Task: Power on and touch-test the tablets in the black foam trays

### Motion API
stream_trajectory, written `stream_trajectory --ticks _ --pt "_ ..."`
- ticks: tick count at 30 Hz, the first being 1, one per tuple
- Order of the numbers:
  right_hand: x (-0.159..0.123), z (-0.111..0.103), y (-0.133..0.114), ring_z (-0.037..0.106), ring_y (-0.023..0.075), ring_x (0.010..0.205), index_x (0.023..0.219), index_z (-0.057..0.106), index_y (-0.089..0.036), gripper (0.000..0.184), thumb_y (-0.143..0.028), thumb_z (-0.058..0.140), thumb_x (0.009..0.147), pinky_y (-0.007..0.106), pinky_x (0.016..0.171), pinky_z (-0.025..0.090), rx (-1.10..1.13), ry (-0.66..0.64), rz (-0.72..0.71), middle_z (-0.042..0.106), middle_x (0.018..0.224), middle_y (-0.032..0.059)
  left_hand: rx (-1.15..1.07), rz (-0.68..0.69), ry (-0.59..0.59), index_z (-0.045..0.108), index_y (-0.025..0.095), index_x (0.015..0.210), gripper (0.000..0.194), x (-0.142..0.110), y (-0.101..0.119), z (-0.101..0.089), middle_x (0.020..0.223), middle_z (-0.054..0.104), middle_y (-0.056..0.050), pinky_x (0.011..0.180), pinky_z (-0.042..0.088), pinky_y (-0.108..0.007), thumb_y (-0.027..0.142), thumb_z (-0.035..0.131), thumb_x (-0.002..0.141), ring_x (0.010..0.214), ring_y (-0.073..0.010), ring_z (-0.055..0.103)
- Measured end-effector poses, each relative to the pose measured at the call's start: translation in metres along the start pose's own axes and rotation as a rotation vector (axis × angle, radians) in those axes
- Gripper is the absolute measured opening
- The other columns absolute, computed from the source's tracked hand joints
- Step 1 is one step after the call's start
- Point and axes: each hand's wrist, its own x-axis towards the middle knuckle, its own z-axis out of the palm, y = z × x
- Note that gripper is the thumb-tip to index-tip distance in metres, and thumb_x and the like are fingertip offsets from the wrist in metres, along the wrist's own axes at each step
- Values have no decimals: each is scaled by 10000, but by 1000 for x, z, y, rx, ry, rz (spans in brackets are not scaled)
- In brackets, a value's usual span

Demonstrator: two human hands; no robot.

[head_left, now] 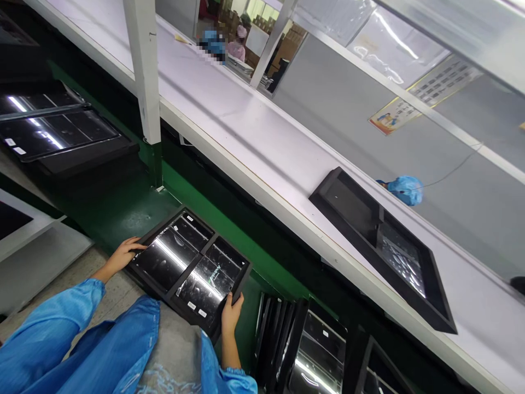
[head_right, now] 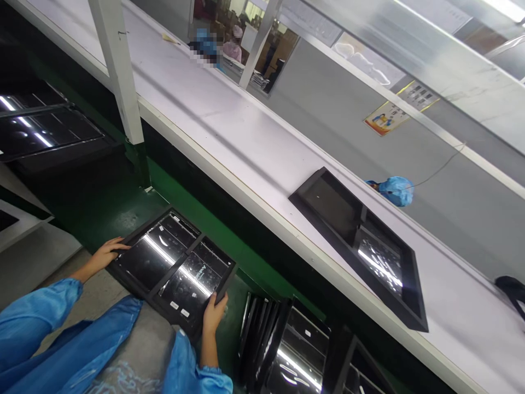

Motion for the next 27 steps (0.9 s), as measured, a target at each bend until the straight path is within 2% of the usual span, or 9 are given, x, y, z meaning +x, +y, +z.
stream_trajectory --ticks 4,9,11,13,15,17,20,24,27 --pt "-7 -8 4 595 314 1247 1386 450 -80 842 -682 407 799 427 1050 445 -12 -64 7 620 1319 224 21 31 58 754 202 995 453 -20 -4 9 1266 632 -96 1145 368 -450 207 442 666 1251 -296 534" --pt "-37 -20 33 528 297 1328 1379 498 -119 704 -567 487 836 430 1108 407 1 -147 -74 560 1416 172 53 62 100 632 165 1167 451 -48 -6 13 1334 547 -132 1124 367 -452 266 386 802 1256 -304 515" --pt "-47 -21 40 534 290 1320 1363 521 -123 630 -491 492 853 438 1124 393 -13 -139 -116 578 1398 165 47 -17 99 533 143 1230 448 -50 2 8 1314 539 -147 1092 391 -449 284 391 829 1240 -307 526" --pt "-52 -19 40 521 299 1327 1315 565 -110 569 -412 509 836 450 1138 377 -65 -89 -147 580 1387 179 56 -164 81 414 114 1304 496 -46 12 0 1297 532 -165 1038 424 -432 295 417 842 1208 -308 545" --pt "-52 -17 34 502 323 1337 1264 596 -71 542 -332 522 794 468 1144 368 -126 -38 -156 559 1393 215 83 -285 16 373 105 1331 533 -37 24 -10 1245 559 -160 966 453 -405 291 460 840 1144 -308 573" --pt "-50 -16 24 507 329 1328 1241 601 -44 533 -265 512 764 476 1142 371 -152 -19 -164 560 1380 235 114 -327 -80 468 126 1258 463 -25 34 -20 1092 627 -116 880 471 -368 268 499 818 1030 -300 609" --pt "-53 -18 8 570 298 1260 1234 601 -79 515 -191 496 743 457 1117 407 -142 -18 -171 623 1297 195 138 -338 -186 602 158 1041 293 -8 43 -30 871 658 -57 760 459 -293 196 517 763 878 -261 627" --pt "-65 -22 -15 625 271 1177 1220 595 -131 518 -134 510 709 427 1064 458 -116 -5 -105 658 1220 155 206 -386 -239 607 162 981 287 2 50 -36 762 636 -31 697 421 -247 156 516 709 811 -230 607" --pt "-77 -24 -32 634 275 1149 1200 589 -134 515 -123 516 690 428 1037 472 -97 14 -16 652 1200 156 278 -419 -252 588 177 1000 283 -6 52 -42 724 599 -22 682 404 -246 190 492 734 797 -225 589"
